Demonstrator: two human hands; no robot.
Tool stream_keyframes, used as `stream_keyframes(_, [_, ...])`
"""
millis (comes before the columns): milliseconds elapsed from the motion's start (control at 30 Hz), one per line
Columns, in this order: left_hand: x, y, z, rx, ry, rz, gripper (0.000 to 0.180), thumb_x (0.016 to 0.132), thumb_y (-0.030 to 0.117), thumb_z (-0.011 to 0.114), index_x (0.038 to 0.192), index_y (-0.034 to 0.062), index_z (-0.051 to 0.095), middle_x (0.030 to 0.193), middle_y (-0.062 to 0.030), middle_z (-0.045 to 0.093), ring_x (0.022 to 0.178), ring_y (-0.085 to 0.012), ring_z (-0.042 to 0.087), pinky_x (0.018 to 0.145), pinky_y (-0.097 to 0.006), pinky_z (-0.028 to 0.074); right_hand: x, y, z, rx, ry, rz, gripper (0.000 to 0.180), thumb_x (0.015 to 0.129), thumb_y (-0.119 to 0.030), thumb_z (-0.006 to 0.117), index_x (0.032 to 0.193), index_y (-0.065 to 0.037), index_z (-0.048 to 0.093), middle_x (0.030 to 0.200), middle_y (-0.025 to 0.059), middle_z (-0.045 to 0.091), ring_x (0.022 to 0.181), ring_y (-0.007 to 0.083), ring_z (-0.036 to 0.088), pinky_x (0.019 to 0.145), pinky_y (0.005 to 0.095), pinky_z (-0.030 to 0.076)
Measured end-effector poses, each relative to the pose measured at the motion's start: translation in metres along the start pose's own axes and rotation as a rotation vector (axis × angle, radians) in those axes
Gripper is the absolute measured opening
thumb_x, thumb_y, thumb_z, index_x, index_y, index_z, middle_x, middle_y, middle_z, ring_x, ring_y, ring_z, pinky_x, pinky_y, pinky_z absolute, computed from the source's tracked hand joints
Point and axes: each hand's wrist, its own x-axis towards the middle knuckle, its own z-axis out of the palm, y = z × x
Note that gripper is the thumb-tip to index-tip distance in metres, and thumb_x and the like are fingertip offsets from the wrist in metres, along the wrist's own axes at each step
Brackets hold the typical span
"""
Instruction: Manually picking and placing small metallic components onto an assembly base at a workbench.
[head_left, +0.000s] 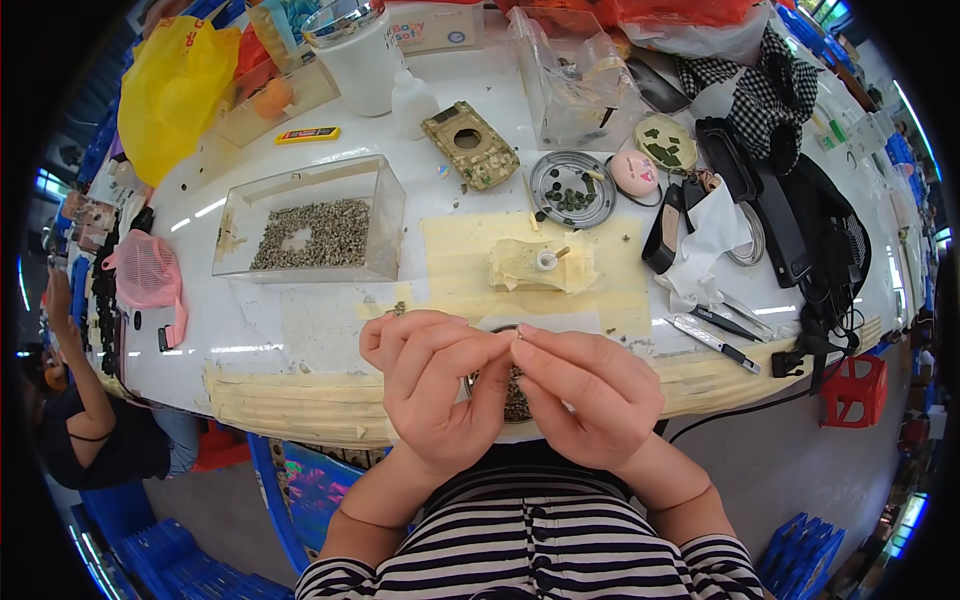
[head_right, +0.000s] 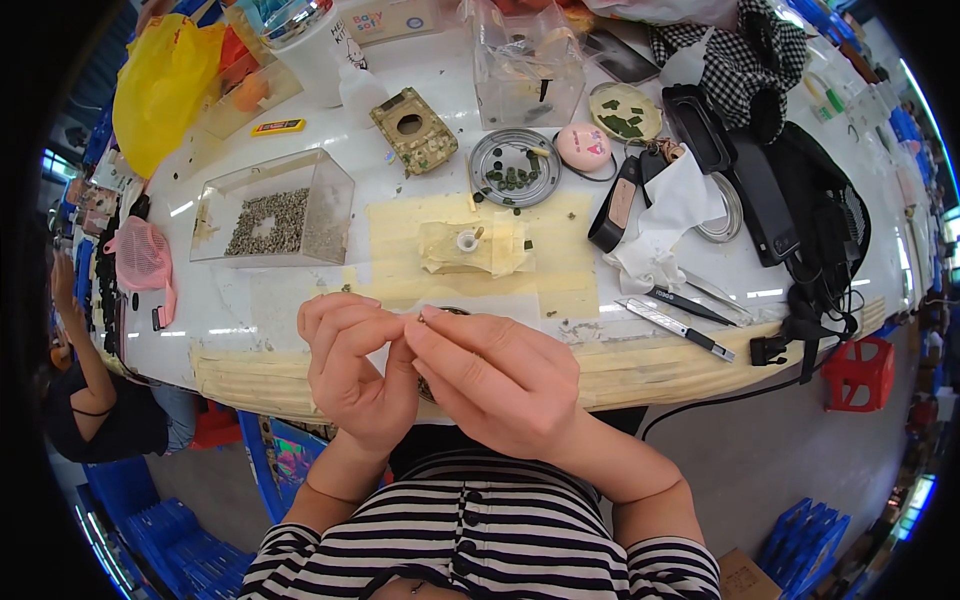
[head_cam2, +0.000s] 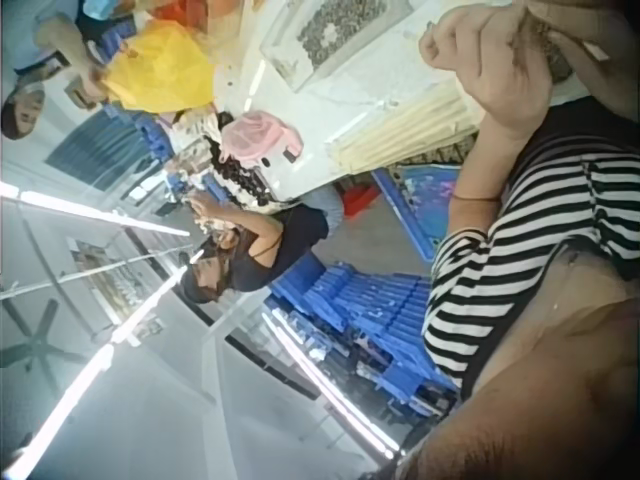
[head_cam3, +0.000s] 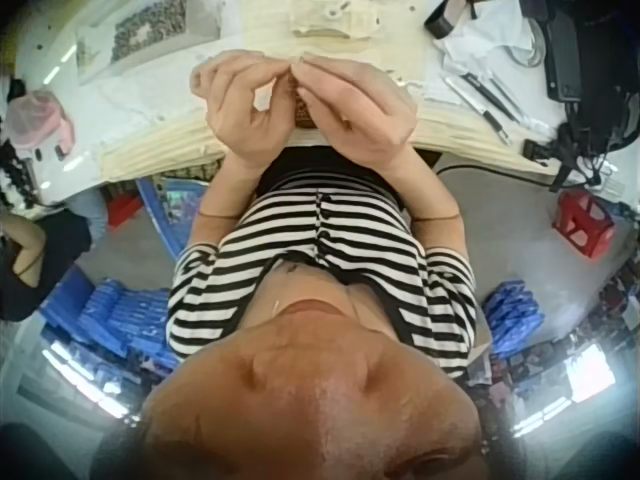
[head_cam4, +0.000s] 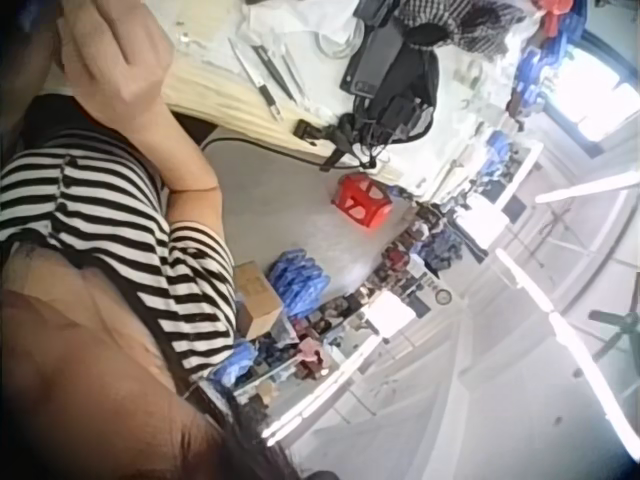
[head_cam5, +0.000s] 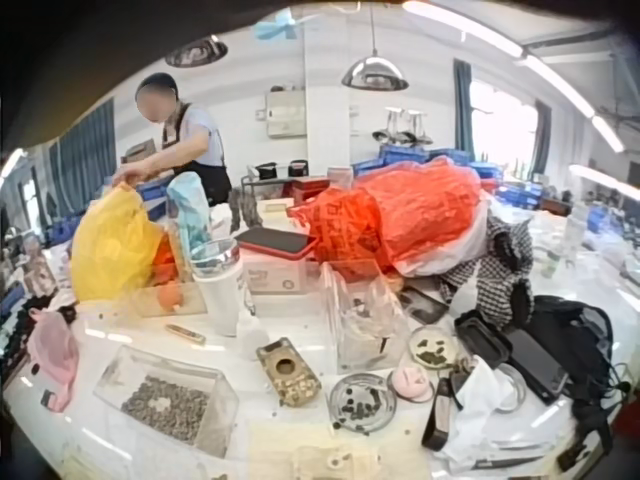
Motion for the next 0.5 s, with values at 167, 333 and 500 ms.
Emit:
stream_keyframes(167, [0.0008, -0.0026, 0.0020, -0.062, 0.008, -0.034, 0.019, 0.073, 0.003, 0.080, 0.089, 0.0108, 0.073, 0.083, 0.0008, 0.064, 0.084, -0.0204, 0.058, 0.084, -0.035, 0.033, -0.0030, 0.0038, 0.0023, -0.012, 0.009, -0.022, 0.033, 0.074, 0.004, 0.077, 0.106, 0.001, 0.074, 0.099, 0.0159, 0.074, 0.080, 0.0250, 0.073, 0.067, 0.0301, 0.059])
stream_keyframes(333, [0.0009, -0.0028, 0.0017, -0.084, 0.008, -0.037, 0.020, 0.072, 0.001, 0.081, 0.088, 0.0100, 0.072, 0.082, 0.0005, 0.064, 0.085, -0.0202, 0.058, 0.084, -0.034, 0.033, -0.0059, 0.0042, 0.0034, 0.098, 0.026, 0.088, 0.030, 0.076, 0.003, 0.077, 0.105, 0.001, 0.074, 0.097, 0.0155, 0.074, 0.080, 0.0249, 0.073, 0.067, 0.0301, 0.059])
stream_keyframes(500, [0.0010, -0.0010, 0.0010, -0.006, 0.015, -0.008, 0.020, 0.073, 0.003, 0.081, 0.089, 0.0113, 0.073, 0.082, 0.0006, 0.064, 0.085, -0.0199, 0.058, 0.085, -0.036, 0.033, -0.0008, 0.0022, 0.0040, -0.115, 0.030, -0.054, 0.028, 0.077, 0.001, 0.078, 0.104, 0.002, 0.073, 0.097, 0.0151, 0.074, 0.080, 0.0248, 0.073, 0.067, 0.0301, 0.059])
